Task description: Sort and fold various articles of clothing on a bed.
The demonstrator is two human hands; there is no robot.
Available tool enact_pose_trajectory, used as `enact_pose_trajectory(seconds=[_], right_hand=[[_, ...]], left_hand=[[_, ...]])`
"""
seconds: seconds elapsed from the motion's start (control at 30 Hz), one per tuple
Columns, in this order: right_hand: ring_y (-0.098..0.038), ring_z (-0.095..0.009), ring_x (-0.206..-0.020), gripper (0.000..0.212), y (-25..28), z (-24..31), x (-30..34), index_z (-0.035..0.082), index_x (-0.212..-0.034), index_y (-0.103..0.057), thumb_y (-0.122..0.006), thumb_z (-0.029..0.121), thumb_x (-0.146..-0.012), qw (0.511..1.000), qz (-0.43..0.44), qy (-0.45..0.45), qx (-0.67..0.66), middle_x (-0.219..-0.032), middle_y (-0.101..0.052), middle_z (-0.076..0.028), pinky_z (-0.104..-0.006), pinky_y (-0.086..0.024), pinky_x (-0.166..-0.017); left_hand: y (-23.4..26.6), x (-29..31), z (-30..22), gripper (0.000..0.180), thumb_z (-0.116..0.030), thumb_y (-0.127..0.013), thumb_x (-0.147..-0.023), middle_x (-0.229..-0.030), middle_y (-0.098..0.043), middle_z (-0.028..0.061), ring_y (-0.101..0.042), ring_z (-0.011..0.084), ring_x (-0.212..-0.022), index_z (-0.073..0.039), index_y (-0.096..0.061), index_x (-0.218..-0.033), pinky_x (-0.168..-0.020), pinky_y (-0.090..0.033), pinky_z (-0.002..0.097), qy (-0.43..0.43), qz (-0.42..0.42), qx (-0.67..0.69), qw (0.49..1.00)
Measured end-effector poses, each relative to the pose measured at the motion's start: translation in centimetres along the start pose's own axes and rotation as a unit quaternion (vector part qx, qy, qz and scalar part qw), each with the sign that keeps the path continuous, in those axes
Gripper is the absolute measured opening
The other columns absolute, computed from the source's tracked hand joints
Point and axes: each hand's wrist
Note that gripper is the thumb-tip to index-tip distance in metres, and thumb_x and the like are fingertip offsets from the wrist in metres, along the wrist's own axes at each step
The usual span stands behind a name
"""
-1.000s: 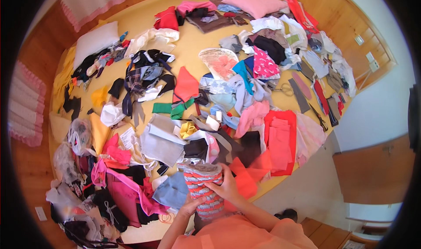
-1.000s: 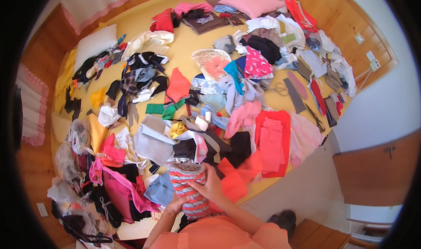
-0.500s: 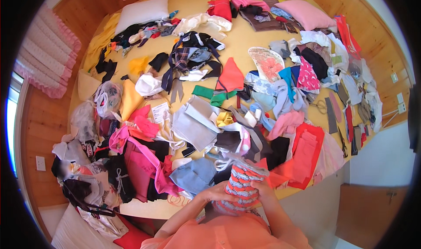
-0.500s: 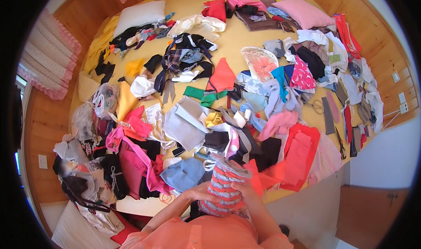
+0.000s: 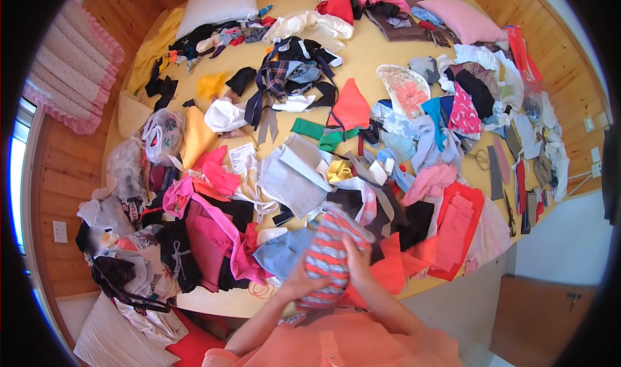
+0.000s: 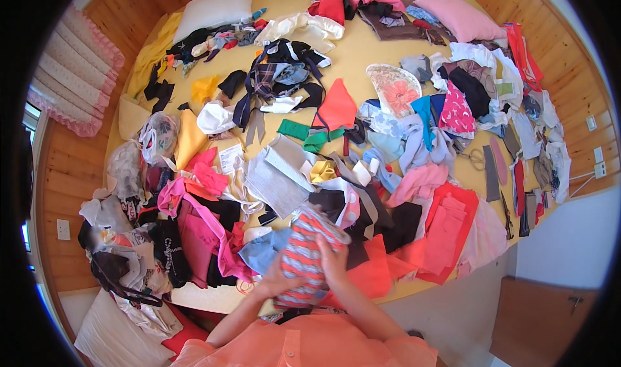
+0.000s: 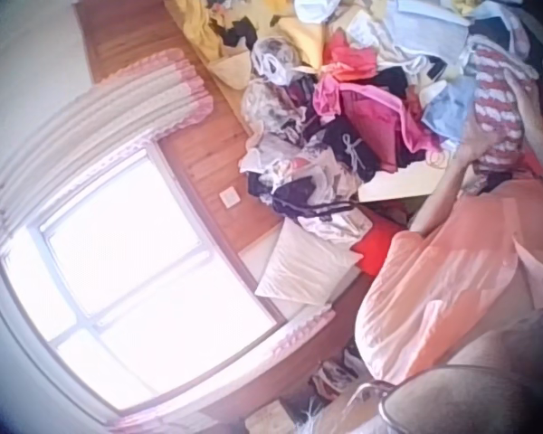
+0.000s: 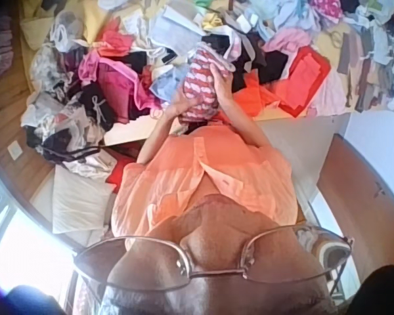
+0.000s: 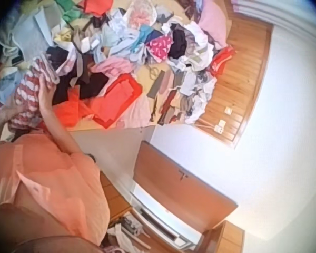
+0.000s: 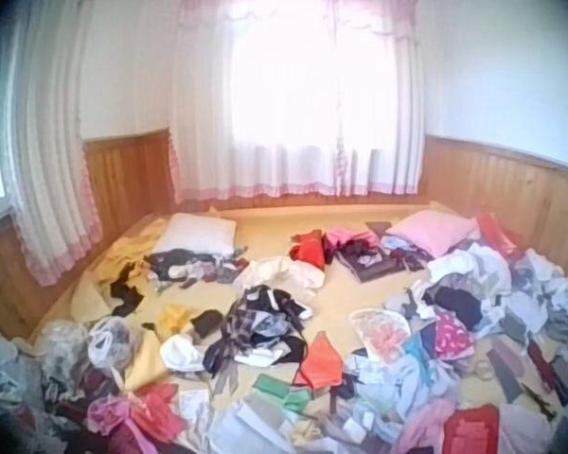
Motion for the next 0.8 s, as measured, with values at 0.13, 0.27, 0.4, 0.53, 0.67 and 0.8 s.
enact_pose_trajectory(seconds=[0.13, 0.27, 0.4, 0.53, 0.67, 0.8], right_hand=[[-0.051, -0.012, -0.087, 0.039, -7.8, -0.9, -1.2, 0.002, -0.105, -0.047, -0.063, 0.016, -0.073, 0.991, 0.077, -0.07, -0.084, -0.097, -0.054, -0.006, -0.0257, -0.039, -0.078], [-0.051, -0.012, -0.084, 0.039, -13.7, -4.9, -3.2, 0.004, -0.098, -0.046, -0.068, 0.015, -0.069, 0.99, 0.098, -0.04, -0.096, -0.092, -0.054, -0.006, -0.025, -0.04, -0.076], [-0.05, -0.012, -0.08, 0.037, -14.1, -8.4, -4.4, 0.005, -0.092, -0.045, -0.07, 0.016, -0.066, 0.997, -0.034, -0.041, -0.064, -0.088, -0.054, -0.005, -0.0235, -0.04, -0.072], [-0.052, -0.013, -0.079, 0.042, -9.0, -12.5, -5.6, 0.004, -0.095, -0.045, -0.07, 0.02, -0.064, 0.996, 0.016, -0.047, 0.073, -0.086, -0.055, -0.009, -0.0259, -0.042, -0.069], [-0.055, -0.023, -0.085, 0.051, -4.6, -8.9, -6.0, 0.001, -0.101, -0.043, -0.067, 0.027, -0.064, 0.908, 0.213, 0.029, 0.36, -0.092, -0.055, -0.015, -0.0291, -0.042, -0.074], [-0.057, -0.021, -0.07, 0.021, -3.9, -0.6, -10.0, 0.004, -0.086, -0.053, -0.059, 0.015, -0.069, 0.845, 0.228, 0.139, 0.462, -0.083, -0.055, -0.011, -0.0302, -0.045, -0.059]], left_hand=[[8.6, 0.8, -2.1, 0.093, -0.02, -0.077, -0.051, -0.109, -0.048, 0.0121, -0.046, 0.0181, -0.1, 0.001, -0.023, -0.125, -0.088, -0.036, 0.0307, 0.01, -0.05, -0.049, 0.998], [16.0, 0.8, -2.2, 0.085, -0.02, -0.074, -0.053, -0.105, -0.051, 0.0175, -0.048, 0.0242, -0.101, -0.001, -0.031, -0.123, -0.087, -0.036, 0.0312, 0.0, -0.122, -0.22, 0.968], [17.6, -3.1, 0.0, 0.053, -0.015, -0.061, -0.067, -0.089, -0.056, 0.0187, -0.052, 0.0326, -0.089, -0.001, -0.041, -0.115, -0.082, -0.039, 0.0313, -0.068, -0.259, -0.436, 0.859], [10.2, -8.0, 1.3, 0.041, -0.023, -0.053, -0.072, -0.101, -0.05, 0.0119, -0.044, 0.028, -0.101, -0.005, -0.046, -0.109, -0.091, -0.021, 0.0527, -0.105, -0.418, -0.481, 0.763], [7.6, -9.0, 6.4, 0.051, -0.034, -0.046, -0.072, -0.117, -0.041, 0.0103, -0.032, 0.026, -0.114, -0.006, -0.042, -0.114, -0.094, -0.003, 0.0571, -0.115, -0.326, -0.583, 0.735], [8.4, -9.4, 8.4, 0.056, -0.038, -0.046, -0.07, -0.125, -0.035, 0.0099, -0.025, 0.027, -0.119, -0.008, -0.042, -0.116, -0.094, -0.001, 0.0571, -0.11, -0.291, -0.603, 0.734]])
Point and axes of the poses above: each hand's wrist, its own x-axis away from the middle knuckle, its own y-axis out of the back of the hand, z = x × y
